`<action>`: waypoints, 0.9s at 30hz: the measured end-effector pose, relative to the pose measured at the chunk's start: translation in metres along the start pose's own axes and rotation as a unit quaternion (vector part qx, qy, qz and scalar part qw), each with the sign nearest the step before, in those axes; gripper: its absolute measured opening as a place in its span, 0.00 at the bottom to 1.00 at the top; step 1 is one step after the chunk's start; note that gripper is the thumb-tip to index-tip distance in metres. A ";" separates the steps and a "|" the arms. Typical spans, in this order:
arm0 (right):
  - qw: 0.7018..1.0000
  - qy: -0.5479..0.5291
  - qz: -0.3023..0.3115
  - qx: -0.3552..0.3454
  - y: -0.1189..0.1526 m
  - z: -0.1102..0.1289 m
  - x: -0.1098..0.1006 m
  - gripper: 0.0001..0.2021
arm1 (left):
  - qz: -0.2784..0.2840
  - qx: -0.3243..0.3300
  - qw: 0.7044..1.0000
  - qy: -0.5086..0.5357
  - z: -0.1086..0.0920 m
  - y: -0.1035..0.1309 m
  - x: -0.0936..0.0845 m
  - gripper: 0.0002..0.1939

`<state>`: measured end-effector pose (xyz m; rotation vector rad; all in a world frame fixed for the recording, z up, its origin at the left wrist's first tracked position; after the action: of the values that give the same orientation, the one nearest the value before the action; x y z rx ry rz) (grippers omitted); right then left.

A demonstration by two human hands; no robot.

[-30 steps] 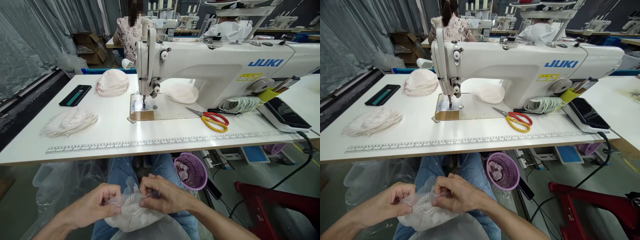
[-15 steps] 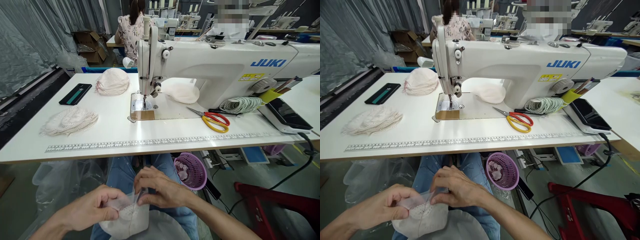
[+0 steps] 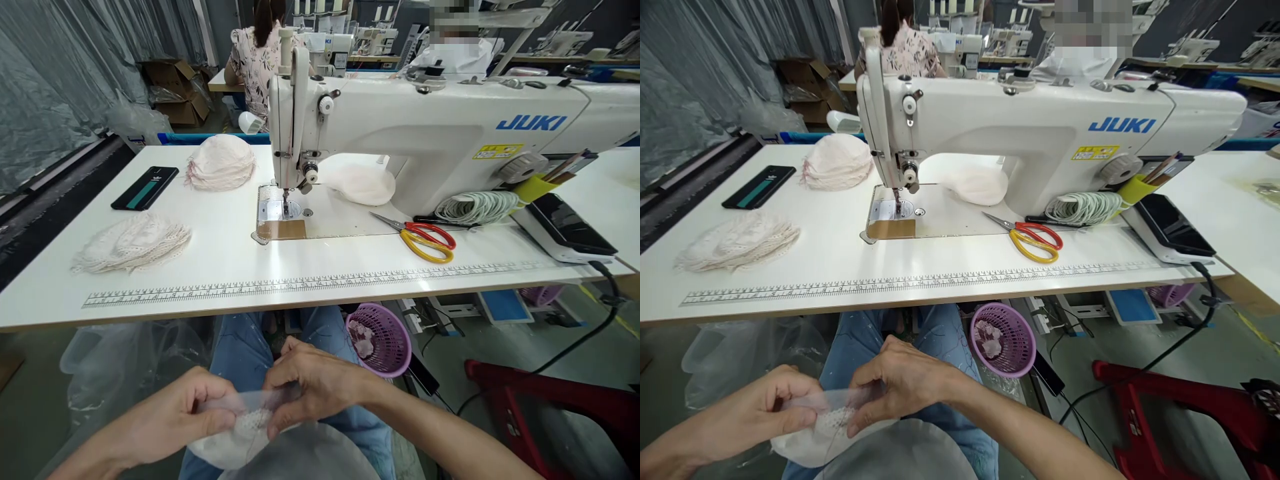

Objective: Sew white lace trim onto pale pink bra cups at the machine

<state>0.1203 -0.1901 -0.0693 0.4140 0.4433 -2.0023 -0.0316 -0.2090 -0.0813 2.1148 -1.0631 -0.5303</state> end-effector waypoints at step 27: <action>0.944 -0.315 0.056 0.073 0.022 -0.033 -0.004 0.08 | -0.001 -0.020 0.997 0.074 0.000 -0.015 0.003 0.14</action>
<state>0.1448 -0.1813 -0.0992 -0.1238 -0.1288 -1.9321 -0.0220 -0.2052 -0.0929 2.0845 -0.9594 -0.3851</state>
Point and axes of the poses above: each hand's wrist, its own y-axis away from the middle knuckle, its own x-axis out of the palm, z = x × y, the point moved 6 cm from there along -y, towards the middle knuckle, and after that the axes turned 8 degrees about -x, right-handed, at the moved point
